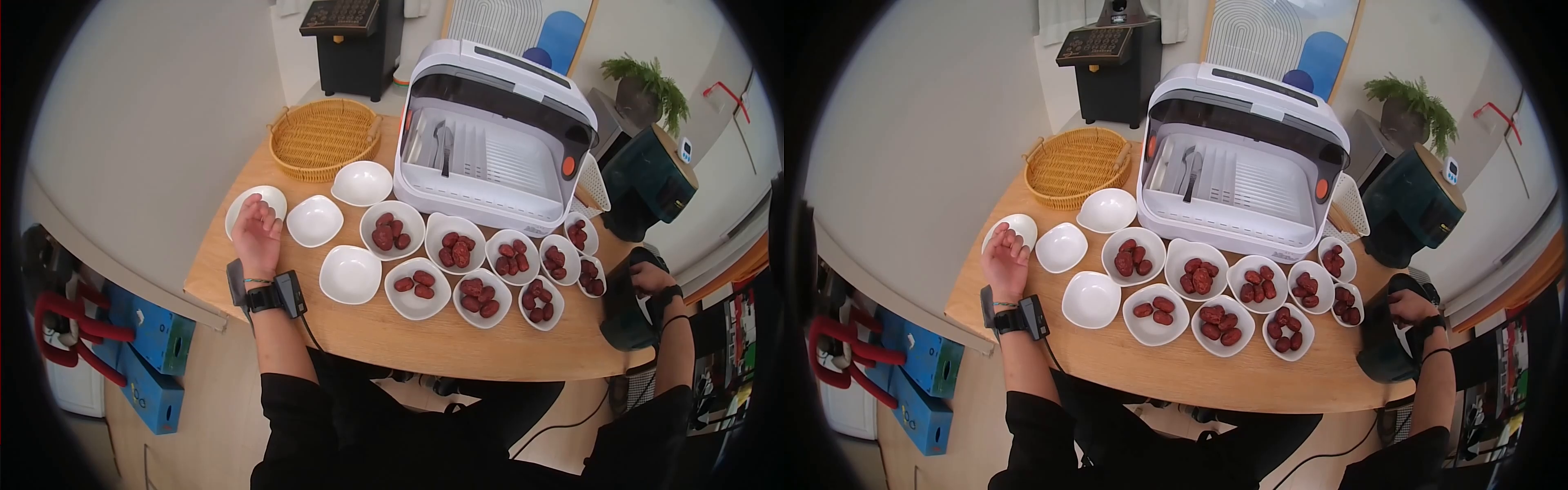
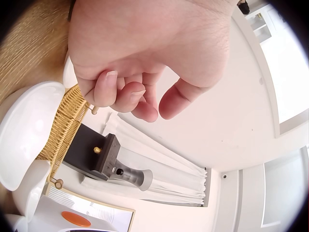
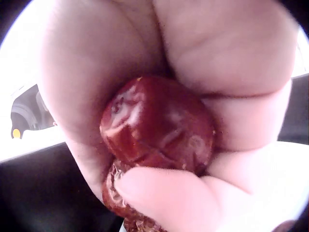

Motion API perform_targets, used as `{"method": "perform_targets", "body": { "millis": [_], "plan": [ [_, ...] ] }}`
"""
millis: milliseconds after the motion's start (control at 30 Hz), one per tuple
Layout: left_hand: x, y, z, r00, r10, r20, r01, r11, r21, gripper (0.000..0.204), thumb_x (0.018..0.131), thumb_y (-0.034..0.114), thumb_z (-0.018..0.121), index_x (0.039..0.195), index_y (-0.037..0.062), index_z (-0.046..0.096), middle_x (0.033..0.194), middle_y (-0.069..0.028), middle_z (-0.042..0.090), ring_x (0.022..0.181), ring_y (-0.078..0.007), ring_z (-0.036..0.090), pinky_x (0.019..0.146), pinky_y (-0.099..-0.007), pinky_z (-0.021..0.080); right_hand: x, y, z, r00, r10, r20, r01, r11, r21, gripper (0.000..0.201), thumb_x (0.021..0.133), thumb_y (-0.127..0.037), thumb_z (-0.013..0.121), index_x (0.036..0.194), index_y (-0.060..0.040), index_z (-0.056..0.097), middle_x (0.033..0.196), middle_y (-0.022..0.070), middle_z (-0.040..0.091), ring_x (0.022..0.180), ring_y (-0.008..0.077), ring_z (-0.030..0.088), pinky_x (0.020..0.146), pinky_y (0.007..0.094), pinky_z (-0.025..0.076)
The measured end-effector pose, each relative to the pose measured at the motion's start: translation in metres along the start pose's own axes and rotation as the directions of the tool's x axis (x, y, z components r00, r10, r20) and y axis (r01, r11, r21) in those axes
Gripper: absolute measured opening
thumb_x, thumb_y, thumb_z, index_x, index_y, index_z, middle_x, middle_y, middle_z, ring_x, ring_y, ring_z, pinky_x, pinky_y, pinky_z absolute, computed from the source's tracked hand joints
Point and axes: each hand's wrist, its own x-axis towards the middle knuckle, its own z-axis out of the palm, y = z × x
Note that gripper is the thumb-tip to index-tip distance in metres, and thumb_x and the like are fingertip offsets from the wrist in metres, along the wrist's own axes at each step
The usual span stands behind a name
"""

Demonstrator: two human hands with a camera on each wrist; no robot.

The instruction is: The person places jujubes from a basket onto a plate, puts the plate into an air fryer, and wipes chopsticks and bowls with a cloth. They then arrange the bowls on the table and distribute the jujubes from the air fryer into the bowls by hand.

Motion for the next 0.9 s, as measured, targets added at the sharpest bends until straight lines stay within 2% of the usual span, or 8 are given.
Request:
{"method": "perform_targets", "body": {
  "millis": [167,267,333,400,533,633,733,900],
  "plan": [
    [0.001,0.000,-0.003,1.000,-0.002,0.018,0.002,1.000,-0.010,0.017,0.091,0.011,0.056,0.106,0.0048,0.059,0.075,-0.0010,0.054,0.061,-0.0111,0.043,0.054,-0.0245,0.035,-0.019,-0.018,-0.005,0.997,-0.016,-0.079,0.008,0.995,-0.100,0.017,0.075,-0.008,0.064,0.089,0.0008,0.064,0.066,0.0048,0.059,0.052,0.0146,0.055,0.045,0.0286,0.043],
    [0.001,0.000,-0.001,1.000,-0.001,-0.005,0.001,1.000,-0.006,0.016,0.091,0.011,0.056,0.106,0.0051,0.059,0.074,-0.0006,0.054,0.061,-0.0111,0.043,0.054,-0.0245,0.035,-0.030,-0.031,-0.015,0.905,-0.205,-0.373,0.069,0.935,-0.347,0.021,0.076,-0.011,0.066,0.092,0.0031,0.065,0.068,0.0075,0.062,0.056,0.0164,0.058,0.051,0.0302,0.048],
    [0.000,0.000,0.000,1.000,-0.005,0.018,0.005,1.000,-0.004,0.016,0.091,0.011,0.056,0.106,0.0054,0.059,0.074,-0.0001,0.054,0.061,-0.0109,0.043,0.055,-0.0246,0.035,-0.036,-0.047,-0.012,0.632,-0.558,-0.538,0.301,0.816,-0.493,0.022,0.077,-0.013,0.069,0.092,0.0035,0.066,0.071,0.0099,0.064,0.063,0.0176,0.060,0.061,0.0313,0.050],
    [0.000,0.000,0.000,1.000,0.000,0.004,0.000,1.000,0.007,0.017,0.091,0.011,0.056,0.106,0.0054,0.059,0.074,0.0001,0.054,0.061,-0.0108,0.043,0.055,-0.0245,0.035,-0.072,-0.104,0.029,0.561,-0.639,-0.526,0.445,0.769,-0.460,0.021,0.079,-0.013,0.071,0.092,0.0020,0.067,0.076,0.0115,0.065,0.070,0.0183,0.061,0.068,0.0316,0.049],
    [0.000,-0.001,-0.001,1.000,-0.010,0.005,0.009,1.000,0.018,0.018,0.091,0.011,0.056,0.108,0.0054,0.058,0.075,0.0006,0.054,0.062,-0.0104,0.043,0.055,-0.0245,0.034,-0.109,-0.189,0.129,0.555,-0.829,-0.059,0.770,0.540,-0.341,0.021,0.075,-0.006,0.072,0.096,-0.0001,0.068,0.076,0.0104,0.061,0.070,0.0205,0.060,0.066,0.0314,0.048],
    [-0.001,0.000,0.002,1.000,-0.011,-0.014,0.011,1.000,0.010,0.019,0.091,0.011,0.056,0.108,0.0053,0.058,0.075,0.0005,0.054,0.062,-0.0105,0.043,0.055,-0.0246,0.034,-0.097,-0.224,0.203,0.353,-0.905,0.240,0.911,0.274,-0.307,0.021,0.078,-0.015,0.075,0.095,-0.0044,0.068,0.075,0.0094,0.056,0.076,0.0267,0.057,0.069,0.0353,0.046],
    [0.001,-0.001,-0.003,1.000,-0.016,-0.007,0.016,1.000,-0.007,0.018,0.090,0.010,0.056,0.108,0.0053,0.058,0.075,0.0003,0.054,0.061,-0.0108,0.043,0.054,-0.0249,0.034,-0.081,-0.250,0.267,0.278,-0.912,0.302,0.944,0.202,-0.260,0.024,0.080,-0.018,0.069,0.102,-0.0077,0.068,0.085,0.0121,0.057,0.083,0.0319,0.059,0.077,0.0404,0.048],
    [0.001,-0.001,-0.001,1.000,-0.018,0.000,0.018,1.000,-0.020,0.018,0.091,0.010,0.055,0.108,0.0048,0.058,0.075,0.0000,0.054,0.061,-0.0111,0.042,0.054,-0.0252,0.034,-0.068,-0.278,0.318,0.321,-0.879,0.353,0.909,0.182,-0.374,0.026,0.082,-0.020,0.066,0.103,-0.0045,0.065,0.089,0.0164,0.058,0.083,0.0343,0.063,0.073,0.0419,0.052]
  ]
}}
